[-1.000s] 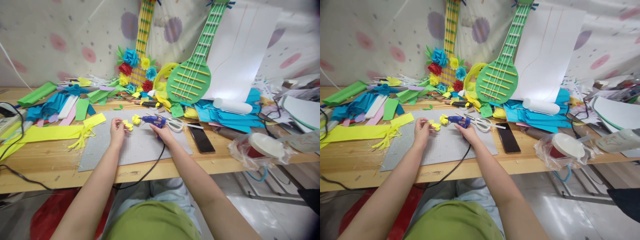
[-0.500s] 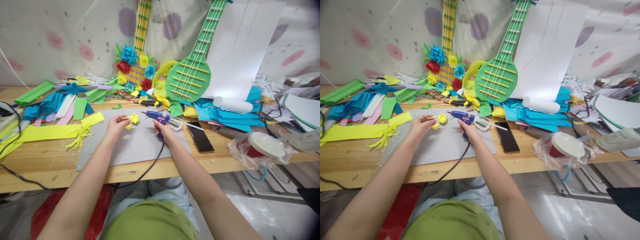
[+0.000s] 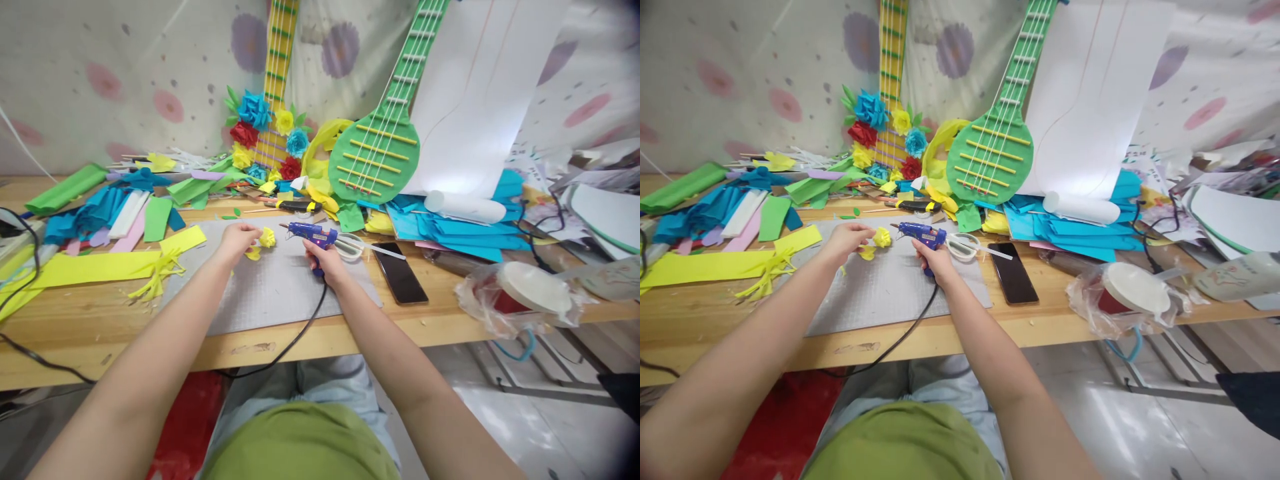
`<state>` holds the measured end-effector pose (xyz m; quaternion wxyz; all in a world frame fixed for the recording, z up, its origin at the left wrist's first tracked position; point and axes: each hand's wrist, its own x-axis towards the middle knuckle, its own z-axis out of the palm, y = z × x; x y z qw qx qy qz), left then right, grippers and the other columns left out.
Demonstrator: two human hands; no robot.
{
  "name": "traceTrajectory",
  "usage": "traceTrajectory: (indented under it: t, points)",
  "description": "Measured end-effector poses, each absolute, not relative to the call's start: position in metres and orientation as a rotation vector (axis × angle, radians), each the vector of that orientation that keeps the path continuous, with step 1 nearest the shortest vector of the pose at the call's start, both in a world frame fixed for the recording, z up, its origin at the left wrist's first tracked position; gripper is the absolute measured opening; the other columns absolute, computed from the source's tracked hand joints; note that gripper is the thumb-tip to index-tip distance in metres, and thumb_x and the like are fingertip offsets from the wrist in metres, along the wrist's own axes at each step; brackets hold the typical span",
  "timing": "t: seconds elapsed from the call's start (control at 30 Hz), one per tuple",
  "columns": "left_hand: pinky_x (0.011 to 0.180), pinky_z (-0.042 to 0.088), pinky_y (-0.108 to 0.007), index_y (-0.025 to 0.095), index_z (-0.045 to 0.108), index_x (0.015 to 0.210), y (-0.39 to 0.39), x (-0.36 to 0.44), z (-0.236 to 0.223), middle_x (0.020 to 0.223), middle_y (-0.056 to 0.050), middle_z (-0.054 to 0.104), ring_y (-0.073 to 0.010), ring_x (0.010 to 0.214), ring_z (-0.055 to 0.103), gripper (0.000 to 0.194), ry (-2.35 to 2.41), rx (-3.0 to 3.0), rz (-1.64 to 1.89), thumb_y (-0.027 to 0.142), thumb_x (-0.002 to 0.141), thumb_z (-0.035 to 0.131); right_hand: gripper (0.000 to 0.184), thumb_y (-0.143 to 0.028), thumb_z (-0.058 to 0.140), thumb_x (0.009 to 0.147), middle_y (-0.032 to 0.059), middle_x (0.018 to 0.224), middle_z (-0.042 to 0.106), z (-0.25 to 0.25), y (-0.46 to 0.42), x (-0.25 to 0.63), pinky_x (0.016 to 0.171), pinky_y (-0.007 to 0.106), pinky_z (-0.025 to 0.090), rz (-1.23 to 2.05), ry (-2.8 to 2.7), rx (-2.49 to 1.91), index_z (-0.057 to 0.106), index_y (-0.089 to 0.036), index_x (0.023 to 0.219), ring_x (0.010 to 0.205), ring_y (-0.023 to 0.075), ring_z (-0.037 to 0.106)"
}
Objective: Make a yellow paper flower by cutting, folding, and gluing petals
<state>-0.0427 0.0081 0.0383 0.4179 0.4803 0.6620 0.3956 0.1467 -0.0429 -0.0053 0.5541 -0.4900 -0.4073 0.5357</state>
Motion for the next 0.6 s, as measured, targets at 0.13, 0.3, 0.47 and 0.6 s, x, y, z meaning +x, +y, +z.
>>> traceTrajectory:
  t: [0.13,0.3,0.47,0.6]
  points:
    - [0.041,0.034,-0.018,0.015,0.058,0.060,0.013,-0.040,0.037,0.052,0.001,0.051,-0.0086,0.049,0.045,0.017,1.685,1.248,0.954,0.021,0.046,0.067,0.034,-0.045,0.067,0.060,-0.0044,0.051,0.053,-0.007,-0.041,0.147,0.032,0.017,0.028,1.273,-0.968,-1.160,0.051,-0.016,0.058,0.032,0.0026,0.039]
    - [0.040,0.032,-0.018,0.015,0.056,0.058,0.017,-0.040,0.033,0.053,0.000,0.051,-0.0080,0.047,0.045,0.015,1.695,1.261,0.941,0.021,0.048,0.065,0.034,-0.045,0.067,0.060,-0.0044,0.050,0.053,-0.008,-0.040,0.147,0.032,0.017,0.028,1.272,-0.971,-1.146,0.051,-0.016,0.057,0.032,0.0027,0.038]
    - [0.039,0.033,-0.020,0.017,0.052,0.063,0.026,-0.044,0.021,0.056,0.000,0.052,-0.0107,0.048,0.050,0.018,1.795,1.358,0.936,0.021,0.050,0.064,0.034,-0.046,0.067,0.060,-0.0042,0.050,0.053,-0.009,-0.040,0.147,0.033,0.018,0.028,1.270,-0.979,-1.140,0.050,-0.017,0.056,0.032,0.0028,0.039]
    - [0.042,0.036,-0.021,0.018,0.052,0.068,0.032,-0.048,0.013,0.060,0.001,0.054,-0.0120,0.051,0.053,0.021,1.860,1.442,0.895,0.023,0.052,0.064,0.034,-0.047,0.067,0.060,-0.0043,0.051,0.053,-0.009,-0.040,0.147,0.033,0.018,0.029,1.270,-0.981,-1.156,0.051,-0.017,0.058,0.033,0.0029,0.038]
